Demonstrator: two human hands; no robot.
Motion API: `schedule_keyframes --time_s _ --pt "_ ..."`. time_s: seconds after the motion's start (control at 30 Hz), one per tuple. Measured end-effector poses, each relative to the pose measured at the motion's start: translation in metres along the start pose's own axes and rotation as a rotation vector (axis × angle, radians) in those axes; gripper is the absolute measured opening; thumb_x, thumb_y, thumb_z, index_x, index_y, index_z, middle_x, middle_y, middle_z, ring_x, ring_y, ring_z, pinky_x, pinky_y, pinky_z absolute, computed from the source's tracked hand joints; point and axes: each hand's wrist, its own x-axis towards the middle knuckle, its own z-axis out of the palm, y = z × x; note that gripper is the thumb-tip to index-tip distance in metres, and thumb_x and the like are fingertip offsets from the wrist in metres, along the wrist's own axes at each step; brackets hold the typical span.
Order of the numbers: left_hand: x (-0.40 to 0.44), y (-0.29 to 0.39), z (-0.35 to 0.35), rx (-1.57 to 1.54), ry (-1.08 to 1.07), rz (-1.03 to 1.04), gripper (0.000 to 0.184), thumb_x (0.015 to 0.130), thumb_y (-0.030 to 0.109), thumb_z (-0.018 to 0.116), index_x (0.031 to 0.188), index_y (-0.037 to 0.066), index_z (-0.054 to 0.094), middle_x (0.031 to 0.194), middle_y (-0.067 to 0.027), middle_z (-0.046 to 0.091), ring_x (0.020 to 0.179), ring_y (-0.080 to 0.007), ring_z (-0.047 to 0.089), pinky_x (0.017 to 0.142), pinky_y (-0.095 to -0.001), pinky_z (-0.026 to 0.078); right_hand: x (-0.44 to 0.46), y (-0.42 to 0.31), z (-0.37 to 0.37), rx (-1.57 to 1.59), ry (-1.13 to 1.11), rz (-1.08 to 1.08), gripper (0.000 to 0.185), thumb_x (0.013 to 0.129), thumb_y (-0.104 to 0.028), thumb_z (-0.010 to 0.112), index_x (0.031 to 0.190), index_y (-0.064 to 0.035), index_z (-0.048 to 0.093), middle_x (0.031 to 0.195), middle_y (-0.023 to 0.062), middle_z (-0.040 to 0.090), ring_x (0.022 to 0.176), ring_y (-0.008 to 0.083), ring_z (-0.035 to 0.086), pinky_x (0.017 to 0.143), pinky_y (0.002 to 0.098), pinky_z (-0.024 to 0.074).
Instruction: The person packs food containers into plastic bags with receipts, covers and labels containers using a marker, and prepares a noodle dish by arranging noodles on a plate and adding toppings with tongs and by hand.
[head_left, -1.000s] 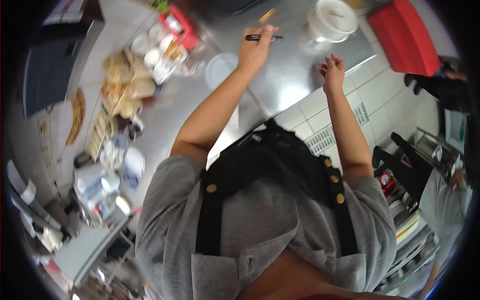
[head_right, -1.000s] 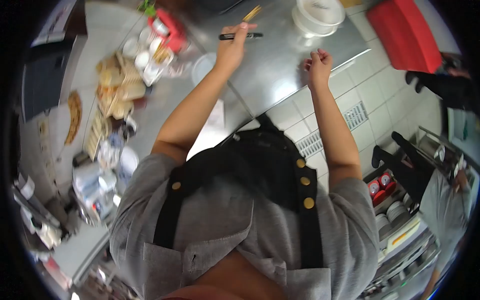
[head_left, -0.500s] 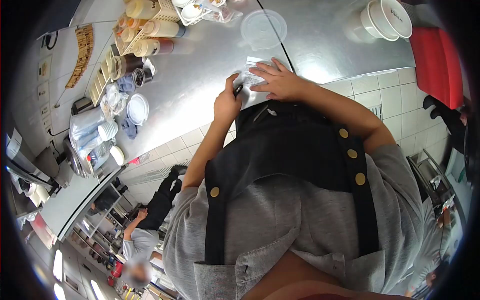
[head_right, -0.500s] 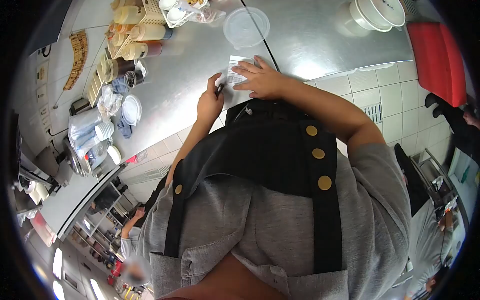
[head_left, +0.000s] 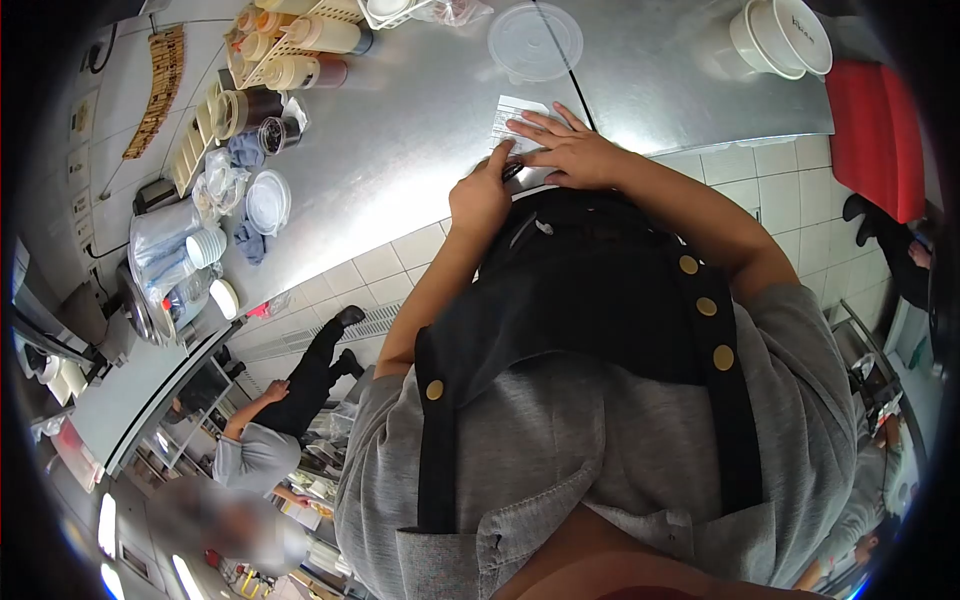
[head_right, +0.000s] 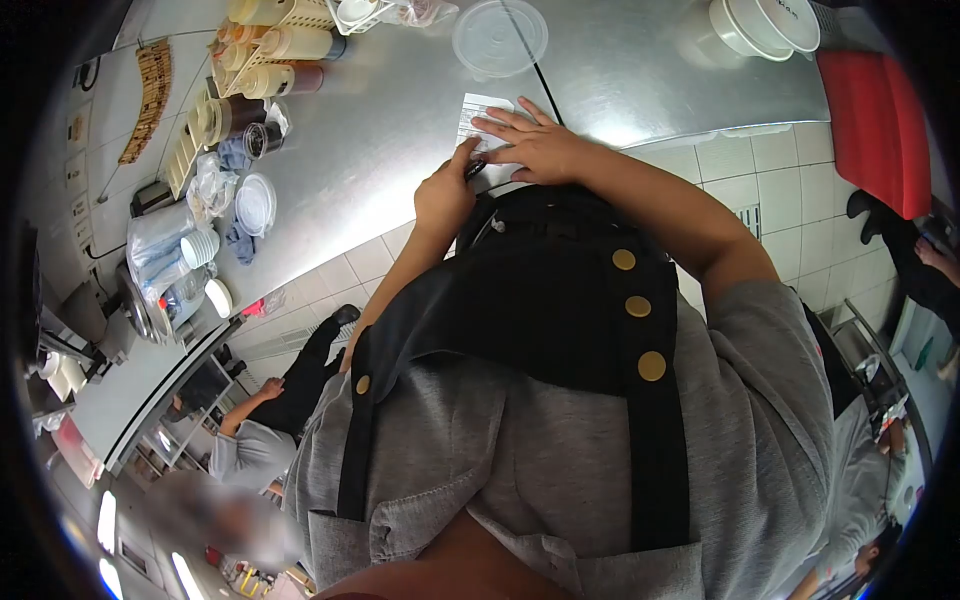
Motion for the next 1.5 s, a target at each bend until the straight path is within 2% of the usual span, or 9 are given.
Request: schedule_keyframes --time_s 0.23,0.4,0.53,0.57,0.7,0.8,1.0,1.17,1.5 --pt "0.005 -0.009 -0.003 0.065 -0.010 -0.007 0.055 0.086 0.012 0.058 0.138 0.029 0.051 0.101 -0.0131 0.073 0.083 -0.0368 0.072 0.069 -0.0481 0.057 0.001 -0.002 0.003 -0.015 0.012 0.002 0.060 0.085 -0.027 0.075 0.141 -0.0341 0.056 0.168 -0.0013 0.016 0.155 0.0221 0.008 0.125 0.0558 0.0039" --pt "0.021 -0.082 -0.045 0.088 0.140 -0.488 0.058 0.092 0.025 0.055 0.146 0.037 0.040 0.090 -0.0178 0.073 0.082 -0.0398 0.071 0.069 -0.0500 0.054 0.001 -0.004 0.001 -0.005 0.014 0.005 0.063 0.084 -0.027 0.076 0.143 -0.0349 0.054 0.168 -0.0011 0.015 0.156 0.0224 0.008 0.125 0.0563 0.0042" --pt "-0.001 -0.139 -0.062 -0.007 0.270 -0.546 0.071 0.087 0.008 0.052 0.151 0.033 0.033 0.092 -0.0229 0.072 0.083 -0.0430 0.070 0.070 -0.0518 0.053 0.007 -0.008 -0.005 -0.063 -0.001 0.040 0.067 0.079 -0.029 0.080 0.141 -0.0345 0.055 0.160 0.0048 0.033 0.150 0.0253 0.023 0.122 0.0568 0.0140" --pt "-0.007 -0.138 -0.062 -0.027 0.272 -0.555 0.071 0.085 0.007 0.051 0.150 0.032 0.035 0.093 -0.0237 0.072 0.084 -0.0440 0.069 0.070 -0.0525 0.052 0.015 0.000 -0.002 -0.064 0.242 -0.084 0.061 0.077 -0.027 0.081 0.134 -0.0242 0.059 0.145 0.0068 0.049 0.138 0.0276 0.038 0.113 0.0545 0.0296" --pt "-0.028 -0.136 -0.030 -0.185 0.240 -0.564 0.066 0.085 0.008 0.053 0.146 0.029 0.038 0.093 -0.0271 0.071 0.086 -0.0464 0.068 0.072 -0.0549 0.051 0.089 0.014 -0.054 0.056 0.741 0.118 0.048 0.076 -0.019 0.080 0.117 -0.0071 0.057 0.124 0.0126 0.056 0.115 0.0358 0.049 0.100 0.0437 0.0415" --pt "-0.040 -0.111 -0.009 -0.276 0.222 -0.533 0.057 0.087 0.012 0.056 0.142 0.026 0.046 0.097 -0.0258 0.071 0.090 -0.0453 0.068 0.076 -0.0521 0.052 0.149 0.023 -0.090 0.088 0.982 0.298 0.055 0.073 -0.020 0.083 0.118 -0.0054 0.056 0.122 0.0156 0.056 0.115 0.0362 0.050 0.099 0.0441 0.0430" --pt "-0.051 -0.099 0.015 -0.577 0.235 -0.410 0.042 0.087 0.012 0.060 0.129 0.017 0.062 0.088 -0.0161 0.070 0.078 -0.0272 0.068 0.072 -0.0392 0.052 0.226 0.063 -0.069 0.195 0.904 0.546 0.052 0.072 -0.015 0.082 0.114 -0.0042 0.053 0.117 0.0193 0.058 0.116 0.0379 0.055 0.096 0.0467 0.0461" --pt "-0.058 -0.097 -0.001 -0.572 0.249 -0.403 0.040 0.088 0.002 0.056 0.126 0.009 0.063 0.076 -0.0105 0.063 0.065 -0.0166 0.056 0.062 -0.0334 0.045 0.172 0.063 -0.081 0.225 1.065 0.434 0.053 0.073 -0.015 0.080 0.118 -0.0063 0.052 0.116 0.0180 0.059 0.112 0.0370 0.056 0.094 0.0474 0.0469" --pt "-0.038 -0.078 -0.019 -0.577 0.212 -0.304 0.045 0.087 -0.002 0.054 0.129 0.010 0.062 0.075 -0.0088 0.065 0.062 -0.0159 0.058 0.062 -0.0307 0.046 -0.019 0.206 -0.142 -0.270 1.207 1.182 0.063 0.081 -0.019 0.073 0.134 -0.0019 0.043 0.125 0.0186 0.053 0.116 0.0386 0.049 0.098 0.0494 0.0418"
